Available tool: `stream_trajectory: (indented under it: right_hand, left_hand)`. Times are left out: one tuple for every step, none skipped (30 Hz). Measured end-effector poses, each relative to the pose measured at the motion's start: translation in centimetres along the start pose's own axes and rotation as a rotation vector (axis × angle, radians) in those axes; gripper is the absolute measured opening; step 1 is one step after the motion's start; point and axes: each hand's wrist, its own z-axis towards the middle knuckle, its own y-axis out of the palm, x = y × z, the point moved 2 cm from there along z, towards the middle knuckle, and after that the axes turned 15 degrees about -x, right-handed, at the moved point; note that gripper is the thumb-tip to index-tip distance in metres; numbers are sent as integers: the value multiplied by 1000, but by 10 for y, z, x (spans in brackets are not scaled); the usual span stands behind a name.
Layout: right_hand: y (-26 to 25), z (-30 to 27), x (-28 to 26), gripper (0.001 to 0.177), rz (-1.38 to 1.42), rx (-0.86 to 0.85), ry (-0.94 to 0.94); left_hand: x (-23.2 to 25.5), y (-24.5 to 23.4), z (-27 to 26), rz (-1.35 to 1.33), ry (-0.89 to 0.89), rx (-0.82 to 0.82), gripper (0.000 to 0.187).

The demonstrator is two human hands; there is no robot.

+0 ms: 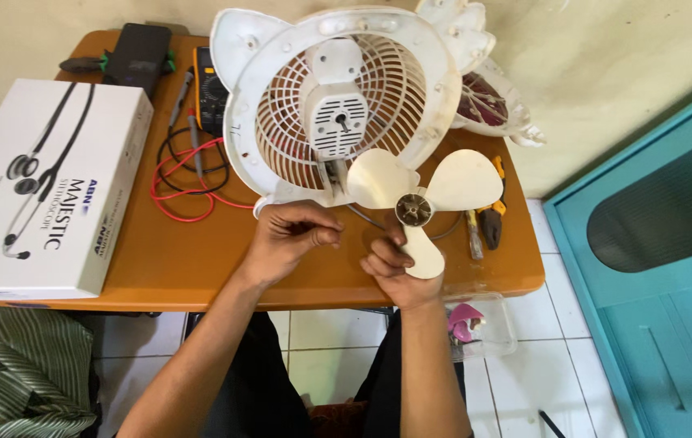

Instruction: The person reassembles a white cat-shaped electric fan on a table. They use a screwdriver to tighten screws on the fan housing and then attach the fan blade to the motor shaft.

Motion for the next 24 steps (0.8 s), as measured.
stream_trajectory:
  right_hand:
    - [2,-1,0,19,13,-27,18]
    - [3,0,0,19,28,-57,40]
    - [4,2,0,20,-6,-27,15]
    - [5,4,1,22,-38,0,-11]
    - [6,6,2,23,-71,28,-37]
    - [7,8,3,25,-212,94,-101]
    - [9,11,5,26,-354,160,-165]
    - [10,13,8,28,-495,227,-227]
    - [12,15,12,26,-750,314,-218]
    - [14,17,16,27,-1008,400,-208]
    - [16,18,20,29,-1266,483,-196]
    - [17,18,24,28,-1299,513,-233]
    - [18,17,27,29,-1332,543,-270]
    - [19,16,29,30,-1365,570,-309]
    - [20,16,30,29,-1397,565,-346]
    - [20,14,32,27,-1427,561,-380]
    - [21,11,33,26,-1457,557,-414]
    - [21,11,34,24,-1478,542,-426]
    - [22,10,34,22,-1499,527,-437]
    - [22,10,33,20,-1522,512,-450]
    - [23,10,31,21,-1505,528,-444]
    - [24,10,31,23,-1486,544,-438]
    - [25,10,30,25,-1466,559,-432]
    - [26,11,29,29,-1400,549,-417]
  left_hand:
    - [-1,1,0,-32,-24,-9,10]
    - [-1,1,1,-62,-46,-14,9]
    - [0,2,2,-37,-42,-8,9]
    - [1,3,3,-9,-38,-2,10]
    - [3,4,4,19,-35,5,11]
    - [5,5,4,35,-34,16,12]
    - [8,6,5,51,-33,26,14]
    - [10,7,5,66,-32,38,16]
    - [14,8,5,104,-21,40,17]
    - [17,10,7,141,-9,41,19]
    - [21,11,8,178,3,41,20]
    - [23,13,8,150,-9,78,25]
    - [26,14,8,122,-22,115,30]
    - [29,14,9,96,-31,152,35]
    - [32,14,10,68,4,140,40]
    - [35,15,9,38,36,130,46]
    - [37,16,9,8,69,120,51]
    - [38,17,9,62,56,138,51]
    - [39,17,9,116,44,156,50]
    - [38,17,11,170,32,172,50]
    - [37,17,12,184,47,224,45]
    - [37,15,12,199,61,276,40]
    - [35,14,12,215,75,329,35]
    - [33,12,12,150,63,355,35]
